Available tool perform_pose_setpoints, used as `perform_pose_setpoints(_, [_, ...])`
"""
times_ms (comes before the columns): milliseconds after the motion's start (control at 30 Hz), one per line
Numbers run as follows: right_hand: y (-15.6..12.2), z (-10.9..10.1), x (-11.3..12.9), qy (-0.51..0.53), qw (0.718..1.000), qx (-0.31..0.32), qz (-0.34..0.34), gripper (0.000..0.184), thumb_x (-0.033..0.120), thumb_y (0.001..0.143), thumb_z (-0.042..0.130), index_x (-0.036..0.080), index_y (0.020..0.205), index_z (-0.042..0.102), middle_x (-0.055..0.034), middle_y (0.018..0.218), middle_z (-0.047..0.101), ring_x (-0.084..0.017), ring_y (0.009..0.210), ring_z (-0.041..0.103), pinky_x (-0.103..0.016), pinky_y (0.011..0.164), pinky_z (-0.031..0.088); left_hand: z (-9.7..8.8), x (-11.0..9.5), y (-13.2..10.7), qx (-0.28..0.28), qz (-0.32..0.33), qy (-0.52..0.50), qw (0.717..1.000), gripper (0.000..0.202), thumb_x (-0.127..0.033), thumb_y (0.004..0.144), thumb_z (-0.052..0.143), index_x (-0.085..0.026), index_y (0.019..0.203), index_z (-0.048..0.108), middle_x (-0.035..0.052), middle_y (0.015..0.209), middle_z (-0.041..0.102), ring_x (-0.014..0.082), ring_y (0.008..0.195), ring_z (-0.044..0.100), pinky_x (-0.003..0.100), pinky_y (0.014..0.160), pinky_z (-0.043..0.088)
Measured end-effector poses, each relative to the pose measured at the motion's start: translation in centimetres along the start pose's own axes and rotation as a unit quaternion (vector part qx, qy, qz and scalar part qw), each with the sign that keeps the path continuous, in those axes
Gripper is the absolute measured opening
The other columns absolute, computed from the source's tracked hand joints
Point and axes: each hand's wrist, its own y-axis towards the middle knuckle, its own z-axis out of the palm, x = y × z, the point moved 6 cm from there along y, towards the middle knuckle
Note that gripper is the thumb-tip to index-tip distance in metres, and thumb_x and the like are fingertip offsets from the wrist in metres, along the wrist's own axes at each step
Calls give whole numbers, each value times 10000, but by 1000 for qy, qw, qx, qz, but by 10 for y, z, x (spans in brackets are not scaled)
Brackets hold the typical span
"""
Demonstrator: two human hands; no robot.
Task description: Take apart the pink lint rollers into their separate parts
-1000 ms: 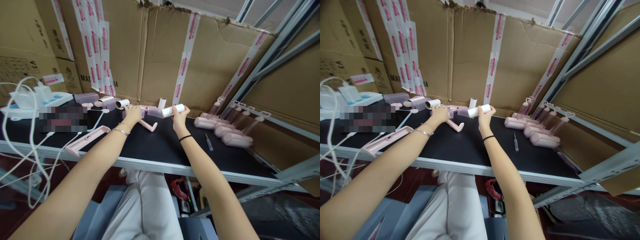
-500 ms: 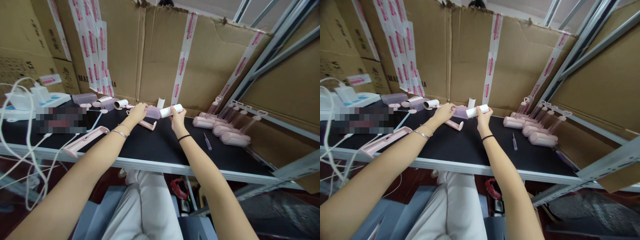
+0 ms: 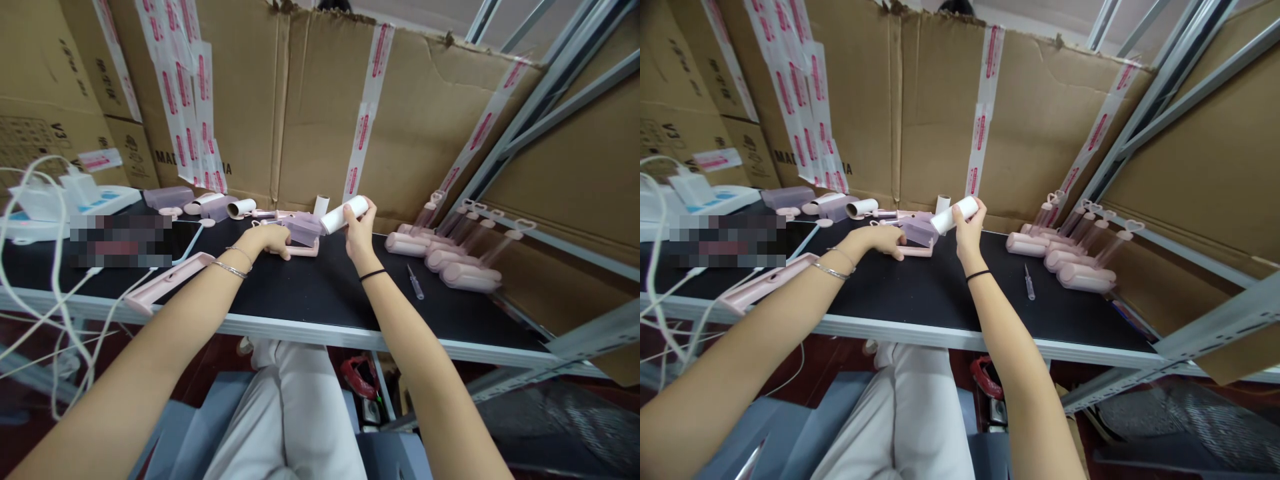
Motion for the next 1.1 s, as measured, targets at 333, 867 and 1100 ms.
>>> perform_pose_setpoints(333, [-4,7,11,-73,990,94,-69,716,469,681,645,259,1264,287,-62,1123,515,-195,985,548,-380,873,464,-15,-56,-14,-152,174,-219,948,481,-226,589,718,-172,1051,594,55,937,631,196,856,596,322,819,443])
perform_pose_setpoints(867, [-34,38,35,-216,902,331,-175,738,516,745,595,268,1381,315,-49,1420,364,-270,1276,373,-446,1053,299,-14,-63,-19,-182,234,-449,843,254,-338,828,547,-182,1024,587,86,1086,600,162,1032,558,271,922,405])
perform_pose_setpoints(1100, [-36,38,34,-170,918,320,-160,729,527,744,595,275,1369,318,-56,1377,412,-271,1195,455,-439,971,405,-18,-76,-31,-197,238,-432,847,250,-335,805,577,-179,999,600,90,1118,602,181,1085,535,281,959,381])
